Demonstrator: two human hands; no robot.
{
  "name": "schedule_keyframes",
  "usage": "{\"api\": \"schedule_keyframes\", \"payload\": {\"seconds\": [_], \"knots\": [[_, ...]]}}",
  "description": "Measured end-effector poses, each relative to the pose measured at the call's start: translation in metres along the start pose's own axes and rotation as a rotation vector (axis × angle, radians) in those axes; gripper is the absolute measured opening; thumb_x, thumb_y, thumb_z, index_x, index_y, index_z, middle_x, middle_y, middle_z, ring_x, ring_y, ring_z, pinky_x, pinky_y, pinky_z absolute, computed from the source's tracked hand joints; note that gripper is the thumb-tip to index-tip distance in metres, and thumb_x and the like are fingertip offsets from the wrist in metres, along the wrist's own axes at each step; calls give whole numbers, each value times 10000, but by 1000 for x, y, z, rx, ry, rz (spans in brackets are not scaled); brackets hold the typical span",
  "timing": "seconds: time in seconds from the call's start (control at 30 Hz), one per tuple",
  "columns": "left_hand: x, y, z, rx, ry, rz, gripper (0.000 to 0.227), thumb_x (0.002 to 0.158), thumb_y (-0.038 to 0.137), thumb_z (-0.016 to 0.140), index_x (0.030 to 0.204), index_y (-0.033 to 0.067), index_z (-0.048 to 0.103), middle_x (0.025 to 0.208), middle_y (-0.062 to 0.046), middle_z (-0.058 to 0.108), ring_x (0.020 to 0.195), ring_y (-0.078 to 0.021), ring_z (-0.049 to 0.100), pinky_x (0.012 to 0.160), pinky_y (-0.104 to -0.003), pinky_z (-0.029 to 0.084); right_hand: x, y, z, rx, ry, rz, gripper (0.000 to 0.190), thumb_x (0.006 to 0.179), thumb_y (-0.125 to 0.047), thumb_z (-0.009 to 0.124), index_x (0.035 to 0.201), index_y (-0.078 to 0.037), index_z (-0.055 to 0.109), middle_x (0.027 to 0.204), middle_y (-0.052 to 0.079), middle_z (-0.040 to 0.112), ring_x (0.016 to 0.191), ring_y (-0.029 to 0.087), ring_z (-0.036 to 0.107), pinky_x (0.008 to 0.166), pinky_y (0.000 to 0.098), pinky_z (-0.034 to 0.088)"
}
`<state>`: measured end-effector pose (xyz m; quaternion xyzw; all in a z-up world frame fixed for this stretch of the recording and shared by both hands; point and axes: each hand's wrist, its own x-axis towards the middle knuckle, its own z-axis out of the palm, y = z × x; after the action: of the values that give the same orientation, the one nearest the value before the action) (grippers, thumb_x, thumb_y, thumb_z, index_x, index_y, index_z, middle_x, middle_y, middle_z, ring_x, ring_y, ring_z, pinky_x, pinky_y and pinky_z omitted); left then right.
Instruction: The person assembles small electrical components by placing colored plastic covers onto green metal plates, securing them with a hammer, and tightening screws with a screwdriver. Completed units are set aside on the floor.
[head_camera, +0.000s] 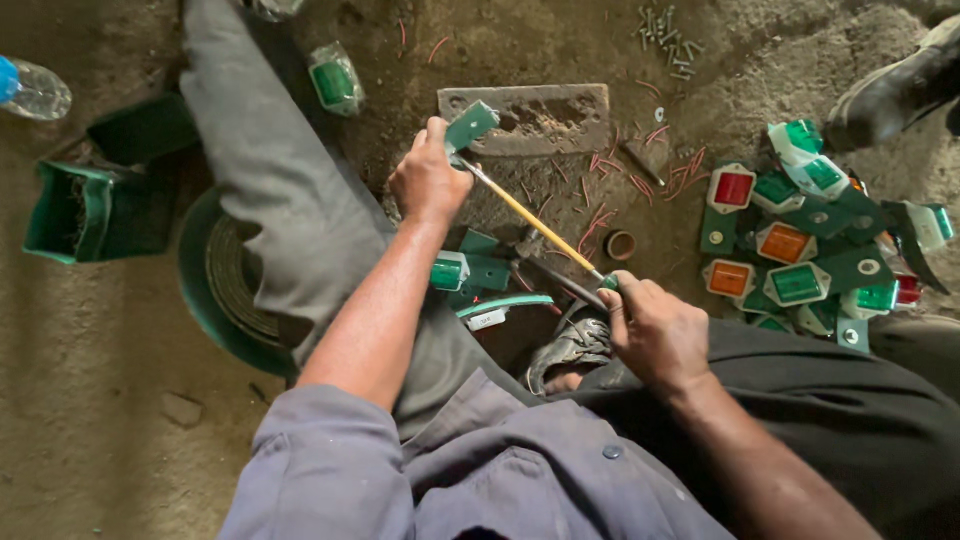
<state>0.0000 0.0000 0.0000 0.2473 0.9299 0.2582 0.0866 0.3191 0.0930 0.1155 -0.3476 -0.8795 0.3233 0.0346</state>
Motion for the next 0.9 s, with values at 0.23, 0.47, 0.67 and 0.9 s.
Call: {"api": "schedule_keyframes", "payload": {"seconds": [0.23,0.47,0.67,0.9], "knots": [[4,-1,-5,-34,32,83,561,721,321,879,1120,188,507,1028,-88,693,900,-424,688,701,-561,527,20,17,-1,783,-454,654,307,1008,-381,663,961,-78,673,697,-12,624,543,98,505,459,271,377],[2,-4,0,-69,-23,-7,566,720,317,878,1120,182,501,1045,-93,703,921,-420,692,731,-556,536,5,-10,-3,248,-184,273,278,898,-311,719,1010,-58,740,790,14,690,654,157,615,565,294,455],[5,-9,3,-68,10,16,605,671,338,903,1103,188,506,1051,-83,709,907,-420,692,716,-558,532,23,-9,-5,497,-349,510,351,995,-404,648,916,-66,699,676,14,580,507,129,467,446,265,307],[9,-7,-6,-78,-38,13,613,671,361,897,1103,167,508,1041,-111,706,947,-433,681,750,-563,529,18,-20,-12,886,-461,834,179,863,-233,748,919,-75,686,678,9,603,526,107,507,409,266,298]]}}
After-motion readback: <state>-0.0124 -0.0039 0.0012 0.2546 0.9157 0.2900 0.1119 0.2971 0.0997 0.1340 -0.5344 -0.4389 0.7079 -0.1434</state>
